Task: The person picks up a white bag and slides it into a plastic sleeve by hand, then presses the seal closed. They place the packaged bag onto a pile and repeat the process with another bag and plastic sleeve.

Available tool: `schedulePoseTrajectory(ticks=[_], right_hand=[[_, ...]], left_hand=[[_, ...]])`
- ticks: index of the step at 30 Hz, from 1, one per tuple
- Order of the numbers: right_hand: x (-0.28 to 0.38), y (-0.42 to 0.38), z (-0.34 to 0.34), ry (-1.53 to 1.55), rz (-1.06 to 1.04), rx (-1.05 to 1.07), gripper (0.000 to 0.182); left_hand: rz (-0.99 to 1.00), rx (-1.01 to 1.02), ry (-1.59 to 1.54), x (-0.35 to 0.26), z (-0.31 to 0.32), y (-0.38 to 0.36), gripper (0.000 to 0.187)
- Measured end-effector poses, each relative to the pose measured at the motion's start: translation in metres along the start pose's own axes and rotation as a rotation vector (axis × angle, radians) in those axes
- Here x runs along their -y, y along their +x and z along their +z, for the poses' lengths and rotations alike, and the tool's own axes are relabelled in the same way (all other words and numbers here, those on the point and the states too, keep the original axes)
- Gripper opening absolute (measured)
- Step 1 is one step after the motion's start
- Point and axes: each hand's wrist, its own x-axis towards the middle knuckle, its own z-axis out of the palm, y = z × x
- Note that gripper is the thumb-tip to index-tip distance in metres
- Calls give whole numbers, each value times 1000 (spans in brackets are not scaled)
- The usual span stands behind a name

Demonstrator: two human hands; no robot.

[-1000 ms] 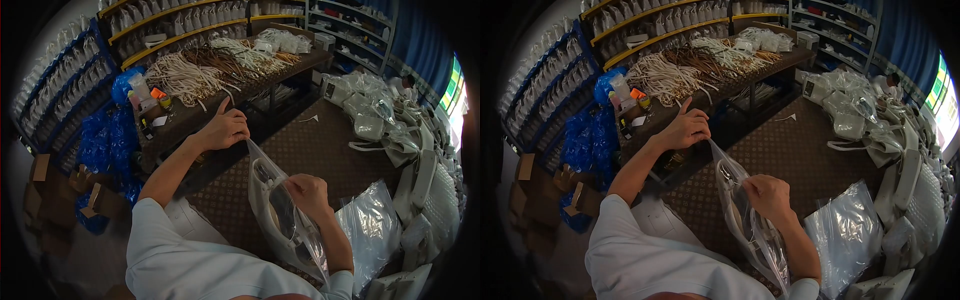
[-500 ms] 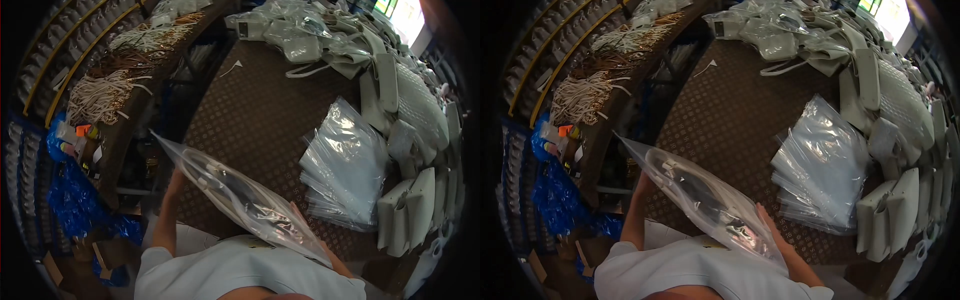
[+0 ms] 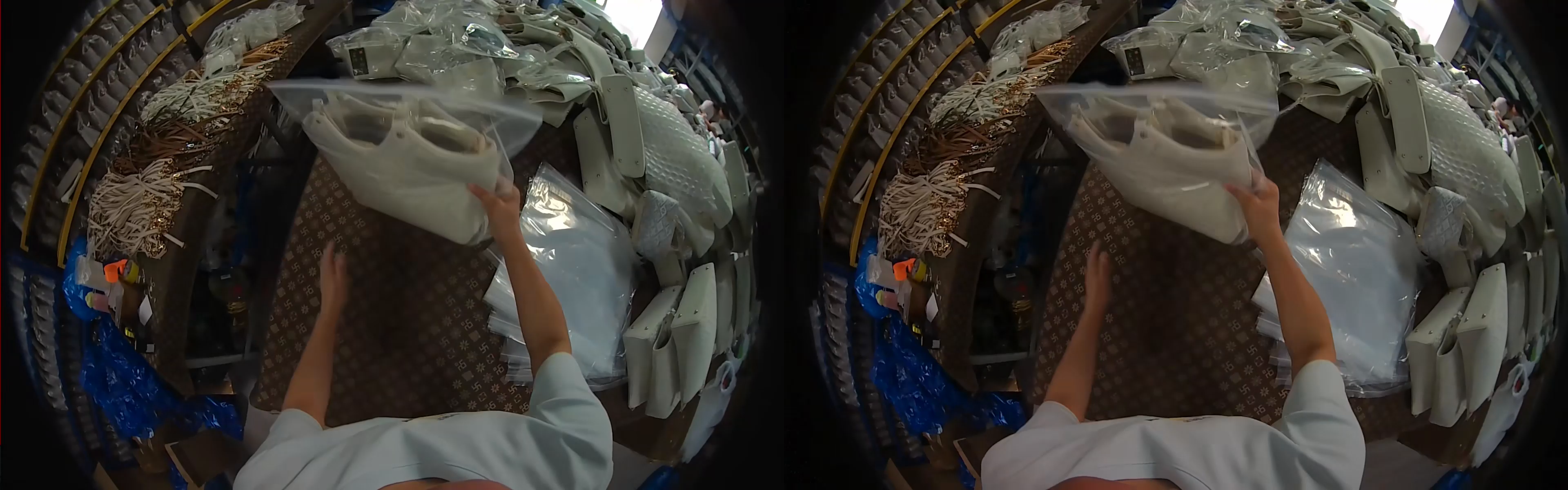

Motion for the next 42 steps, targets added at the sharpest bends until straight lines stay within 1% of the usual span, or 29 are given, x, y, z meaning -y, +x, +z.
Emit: schedulePoseTrajectory(ticks=[1, 3, 7, 10, 11, 13, 14, 15, 16, 17, 19, 20, 22, 24, 25, 26, 27, 28, 29, 30, 32, 33, 35, 36, 37, 38, 39, 41, 42], right_hand=[[0, 23, 5, 124, 13, 25, 31], [-28, 76, -5, 73, 45, 102, 34], [-55, 147, -19, -36, 125, 210, 39], [-67, 172, -28, -191, 185, 213, 44], [-66, 176, -30, -283, 201, 241, 47], [-58, 174, -31, -281, 228, 313, 52], [-60, 173, -31, -221, 214, 322, 55], [-67, 174, -30, -174, 215, 293, 57], [-64, 174, -27, -263, 201, 316, 64], [-60, 166, -29, -353, 193, 339, 70], [-20, 116, -21, -467, 203, 107, 85], [-23, 97, -34, -477, 208, 79, 85], [-30, 54, -71, -808, -103, 26, 93], [19, -25, -127, -1025, -342, -231, 82], [49, -65, -159, -1161, -434, -470, 74], [77, -104, -204, -1159, -528, -670, 68], [107, -147, -250, -1274, -579, -936, 64], [150, -193, -269, -1286, -490, -1223, 60], [174, -240, -319, -1428, -572, -1471, 60], [193, -292, -379, -1495, -494, -1696, 68], [232, -357, -430, -1029, -60, -2037, 78], [241, -369, -441, -1014, -70, -2052, 78], [249, -383, -465, -345, 158, -1927, 85], [248, -393, -492, -332, 162, -1918, 85], [240, -403, -520, -294, 130, -1876, 85], [240, -396, -509, -256, 96, -1832, 85], [245, -389, -496, -242, 97, -1819, 85], [268, -367, -455, 39, 314, -1694, 77], [266, -354, -452, 35, 313, -1682, 77]], left_hand=[[-27, 74, 264, 14, 13, -13, 50], [250, 183, 808, -3, 26, -42, 45], [264, 219, 766, 6, 28, -34, 41], [244, 197, 706, 10, 29, -32, 40], [235, 174, 720, 10, 29, -32, 39], [224, 162, 744, 9, 28, -34, 38], [255, 200, 729, 9, 28, -34, 38], [250, 172, 746, 10, 28, -35, 38], [248, 143, 761, 10, 29, -34, 39], [287, 181, 741, 11, 31, -32, 39], [264, 142, 780, 16, 27, -33, 38], [274, 133, 797, 22, 26, -33, 38], [284, 142, 782, 25, 25, -33, 39], [300, 140, 766, 28, 24, -31, 39], [286, 136, 790, 30, 24, -30, 39], [277, 137, 817, 30, 24, -30, 40], [306, 151, 811, 30, 23, -29, 40], [296, 153, 838, 30, 22, -29, 40], [286, 150, 860, 29, 23, -28, 40], [318, 156, 848, 29, 24, -27, 40], [274, 140, 927, 31, 28, -25, 41], [292, 132, 922, 28, 32, -23, 41], [152, 168, 937, 22, 32, -20, 41], [151, 154, 945, 15, 32, -20, 41], [119, 310, 758, 7, 31, -17, 39], [88, 458, 564, 0, 29, -16, 38], [87, 440, 569, -2, 28, -21, 38], [58, 524, 355, -5, 34, -41, 32], [52, 514, 349, -14, 36, -54, 32]])
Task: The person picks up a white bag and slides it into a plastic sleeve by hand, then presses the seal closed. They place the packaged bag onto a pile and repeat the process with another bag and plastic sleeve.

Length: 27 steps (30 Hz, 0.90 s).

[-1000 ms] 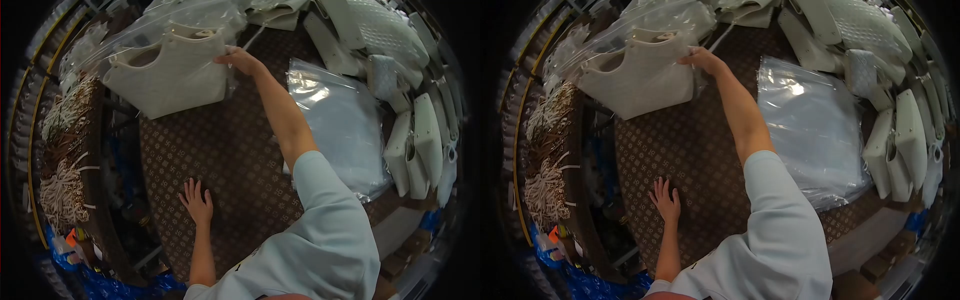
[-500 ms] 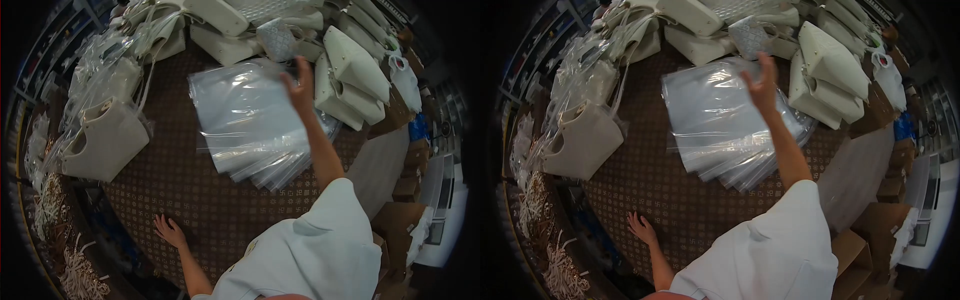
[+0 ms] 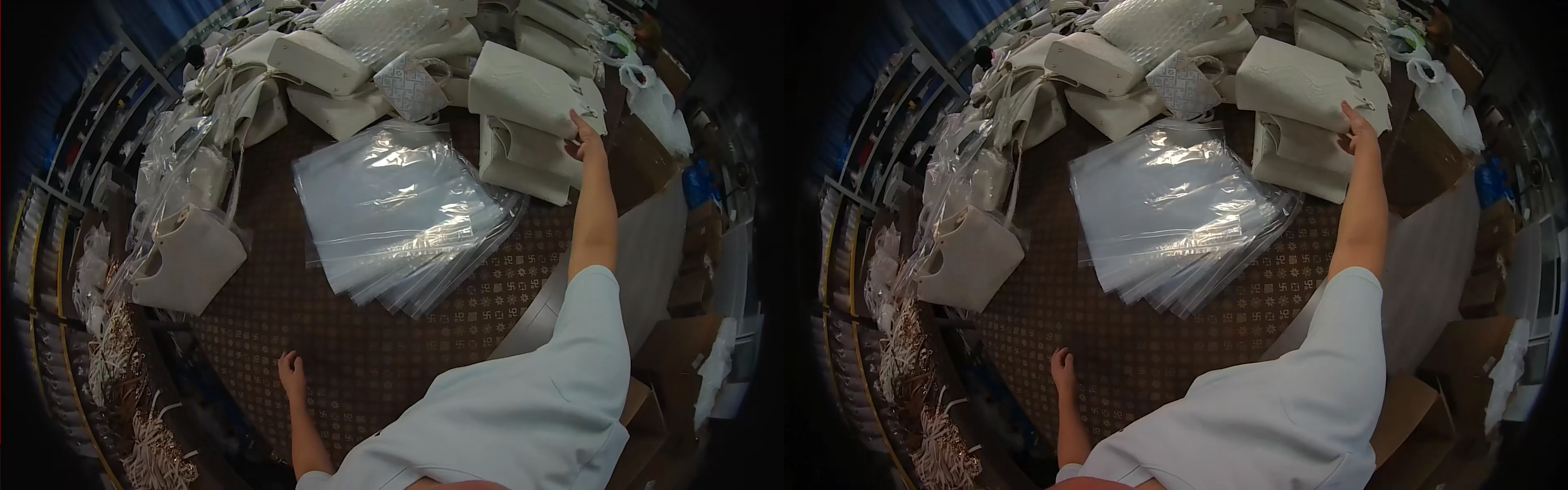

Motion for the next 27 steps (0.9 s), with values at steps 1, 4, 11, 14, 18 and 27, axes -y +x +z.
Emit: schedulePoseTrajectory(ticks=[1, 4, 11, 14, 18, 27], right_hand=[[-6, 1, 14, -20, -14, 85, 69], [-11, -1, 61, -79, -152, 332, 49], [-119, -230, 95, 76, -264, 921, 23], [-185, -311, 75, 77, -154, 1063, 26], [-268, -410, 21, 7, 86, 1322, 24], [-277, -441, -16, -992, -337, 2486, 33]], left_hand=[[1, 6, -66, -13, 1, -15, 31], [59, 20, -283, -23, 21, -42, 29], [17, 159, -765, -105, 15, -111, 44], [-108, 201, -1113, -132, 0, -118, 71], [-351, 28, -1500, -145, -29, -119, 78], [-334, -94, -1584, 40, -33, -173, 61]])
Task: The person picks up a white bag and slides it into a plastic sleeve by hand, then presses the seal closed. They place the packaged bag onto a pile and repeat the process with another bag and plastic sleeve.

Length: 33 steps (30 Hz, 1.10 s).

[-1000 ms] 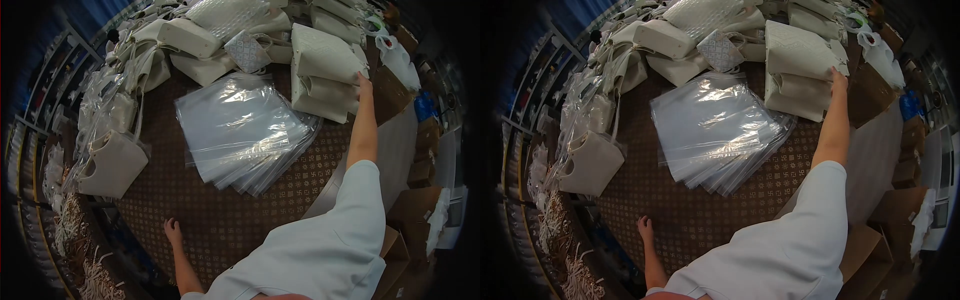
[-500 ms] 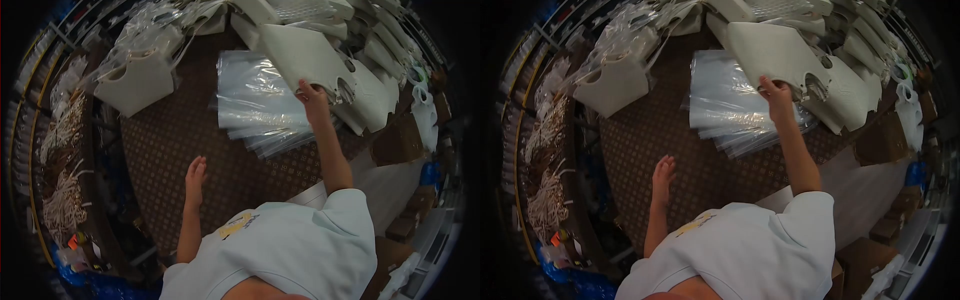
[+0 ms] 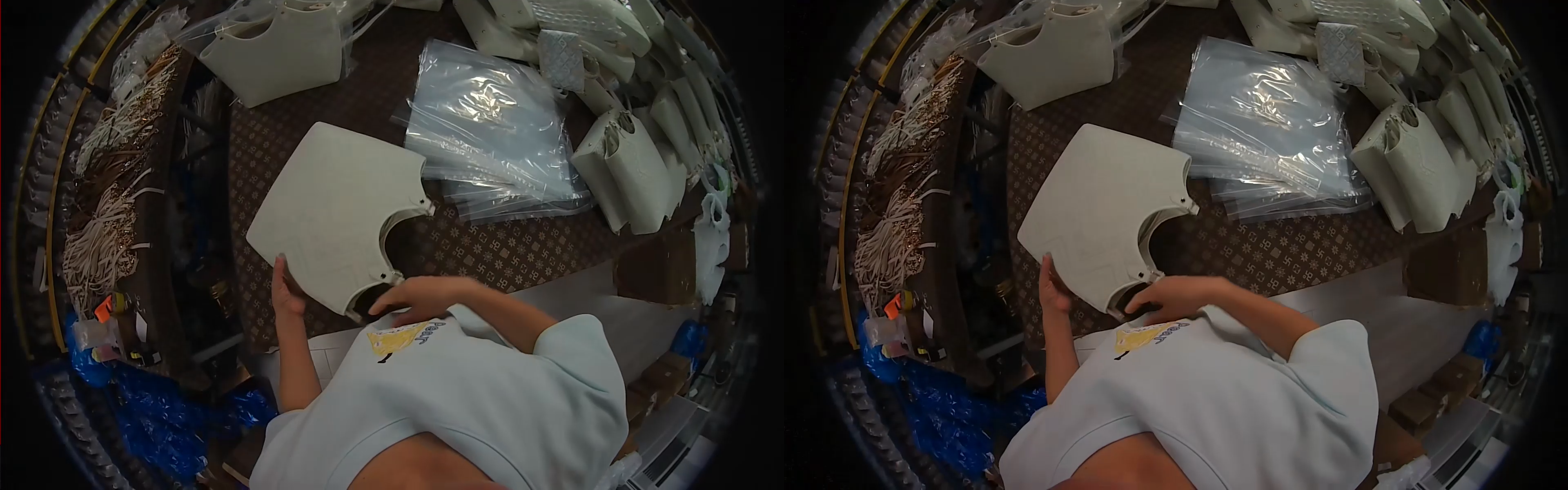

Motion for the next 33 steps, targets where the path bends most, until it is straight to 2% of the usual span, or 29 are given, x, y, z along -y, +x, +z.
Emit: schedulePoseTrajectory(ticks=[1, 3, 4, 6, 7, 9, 13, 14, 15, 16, 18, 20, 21, 23, 24, 26, 28, 30, 33], right_hand=[[9, -8, -28, 21, 41, 151, 33], [-10, -1, -71, 153, 123, -404, 31], [-32, 10, -100, 56, 102, -609, 41], [-79, 38, -136, -227, 150, -922, 57], [-103, 53, -137, -231, 144, -929, 57], [-140, 81, -135, 188, 342, -894, 70], [-129, 38, -99, -13, 410, -769, 74], [-125, 14, -90, -37, 436, -760, 76], [-126, -11, -93, 22, 512, -656, 70], [-132, -34, -96, 84, 587, -543, 64], [-148, -65, -122, 159, 707, -695, 50], [-170, -72, -150, -365, 466, -1206, 39], [-181, -67, -166, -370, 467, -1211, 39], [-199, -52, -192, -1132, 356, -1453, 33], [-201, -48, -197, -1127, 343, -1456, 33], [-203, -32, -207, -831, 652, -972, 29], [-204, -21, -213, -827, 656, -937, 27], [-200, -16, -219, -840, 676, -902, 24], [-193, -24, -221, -886, 597, -937, 22]], left_hand=[[-2, 0, 1, -3, -21, 6, 61], [-70, -308, 9, -6, -46, 18, 62], [-77, -306, 14, -13, -38, 15, 62], [179, -474, 269, -37, -5, 18, 63], [185, -466, 269, -43, 1, 32, 63], [337, -396, 472, -61, 5, 58, 63], [245, -464, 733, -72, 22, 82, 59], [233, -339, 814, -70, 30, 81, 55], [220, -219, 887, -67, 41, 79, 52], [205, -193, 959, -58, 64, 72, 49], [189, -182, 1024, -43, 94, 79, 47], [160, -53, 1006, -30, 107, 95, 47], [162, -46, 1003, -28, 111, 97, 47], [152, -67, 1028, -29, 117, 98, 47], [161, -75, 1031, -30, 120, 96, 47], [234, 10, 1059, -29, 126, 93, 51], [259, -61, 1093, -18, 128, 93, 57], [325, -115, 1163, -3, 126, 91, 73], [211, -173, 1114, -2, 126, 85, 73]])
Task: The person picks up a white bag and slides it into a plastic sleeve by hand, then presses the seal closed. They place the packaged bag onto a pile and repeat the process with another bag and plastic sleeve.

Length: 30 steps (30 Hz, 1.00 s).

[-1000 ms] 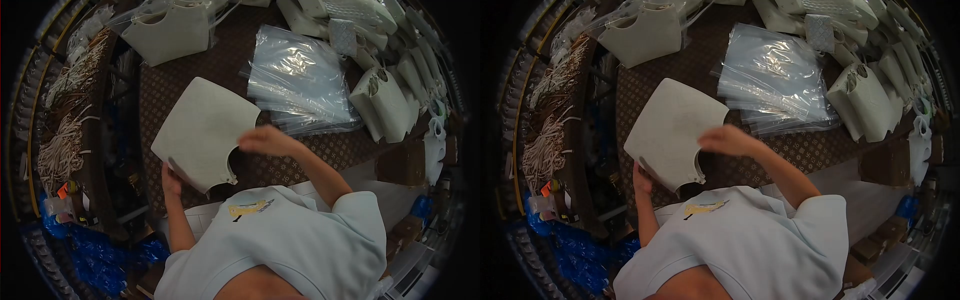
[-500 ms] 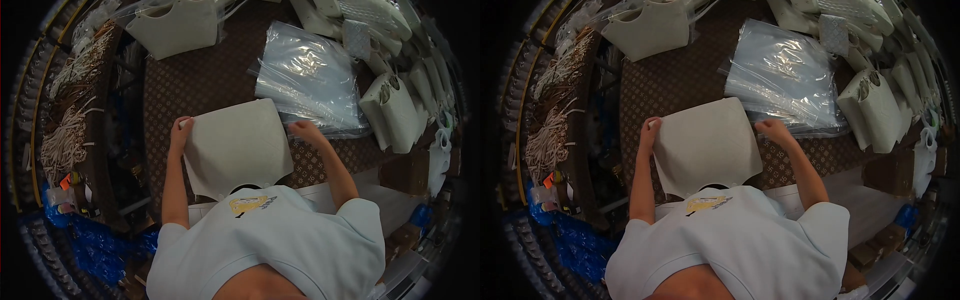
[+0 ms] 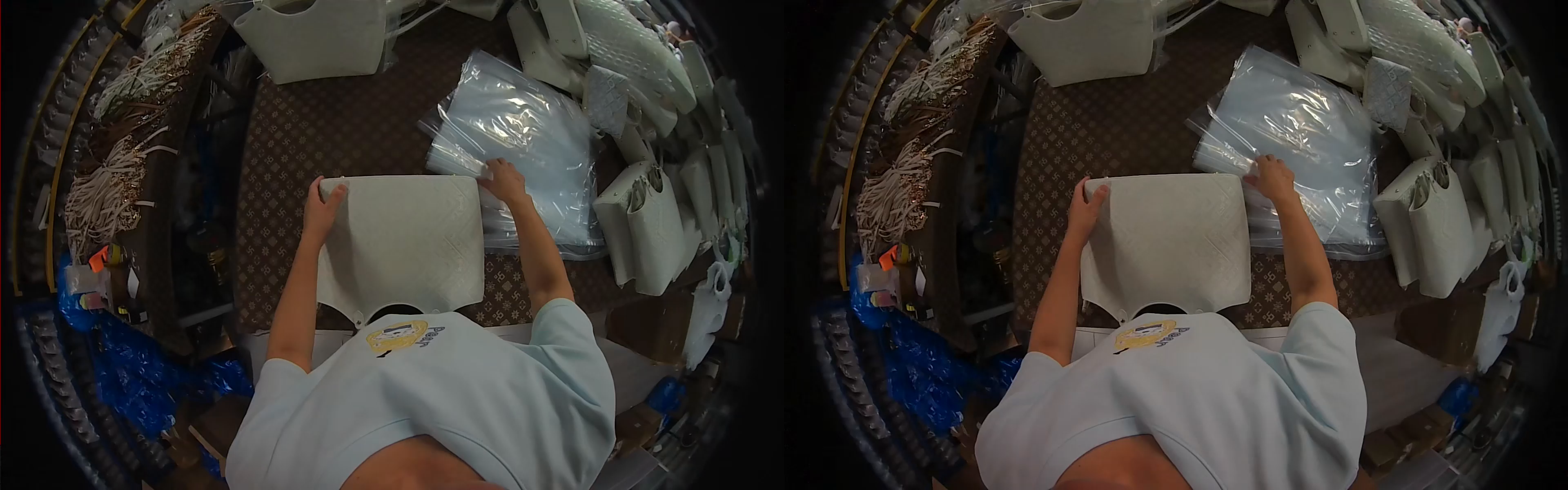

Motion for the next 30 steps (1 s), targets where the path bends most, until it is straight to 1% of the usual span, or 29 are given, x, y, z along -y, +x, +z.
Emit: schedulePoseTrajectory(ticks=[1, 2, 3, 4, 5, 6, 7, 8, 9, 10, 11, 12, 13, 15, 16, 17, 18, 19, 20, 21, 22, 23, 24, 25, 26, 27, 28, 29, 30], right_hand=[[-1, -4, 3, -5, -80, -7, 20], [1, -4, 4, -6, -163, -19, 18], [-1, 1, 1, -8, -178, -23, 18], [-5, 4, -4, 15, -79, 38, 19], [-8, 5, -7, 38, 21, 102, 19], [-4, 8, -16, 38, 8, 99, 19], [3, 11, -32, 103, 76, -19, 16], [10, 13, -49, 168, 146, -136, 13], [25, 12, -67, 167, 139, -134, 13], [50, 8, -85, 171, -130, -228, 11], [75, 2, -95, 174, -397, -317, 11], [98, -8, -96, 137, -562, -276, 12], [122, -20, -98, 94, -731, -239, 13], [166, -60, -104, 90, -969, -180, 17], [173, -77, -98, 90, -975, -175, 17], [177, -94, -89, 126, -954, -99, 17], [178, -107, -80, 164, -927, -16, 17], [172, -115, -72, 172, -919, 14, 17], [163, -122, -64, 179, -852, 18, 17], [154, -133, -60, 188, -782, 20, 17], [146, -141, -60, 193, -773, 43, 17], [138, -146, -63, 163, -747, -91, 18], [131, -151, -68, 132, -716, -225, 19], [125, -155, -74, 131, -710, -220, 19], [120, -164, -83, 84, -556, -351, 16], [113, -173, -89, 34, -399, -479, 14], [102, -187, -83, 29, -395, -480, 14], [88, -205, -66, 389, -84, -351, 17], [89, -211, -64, 739, 234, -210, 22]], left_hand=[[-7, -5, -11, 4, 3, -2, 73], [85, -54, 43, 7, 4, -1, 70], [180, -108, 98, 4, 4, -2, 66], [179, -120, 94, 2, 2, -7, 66], [257, -178, 97, 1, -1, -16, 62], [338, -239, 100, -7, -8, -23, 59], [339, -251, 97, -18, -19, -28, 59], [461, -317, 161, -32, -34, -35, 56], [579, -378, 227, -46, -46, -44, 53], [574, -382, 225, -68, -54, -56, 53], [797, -377, 371, -93, -59, -68, 49], [1022, -371, 517, -110, -59, -77, 46], [1023, -382, 512, -117, -55, -84, 46], [1140, -186, 753, -123, -47, -99, 43], [1114, -185, 737, -120, -41, -102, 42], [1103, -180, 737, -112, -35, -100, 42], [980, -116, 836, -99, -27, -94, 48], [849, -43, 926, -83, -16, -90, 53], [826, -16, 918, -62, -4, -83, 53], [726, 1, 966, -38, 9, -73, 64], [633, 9, 1014, -22, 19, -67, 74], [623, 24, 1011, -14, 27, -65, 74], [565, 0, 975, -7, 34, -64, 82], [513, -31, 938, -4, 39, -63, 90], [516, -24, 936, -1, 44, -63, 90], [434, -40, 887, 2, 48, -65, 93], [351, -58, 836, 2, 51, -68, 96], [355, -51, 839, 3, 53, -73, 96], [319, -44, 834, 4, 55, -81, 96]])
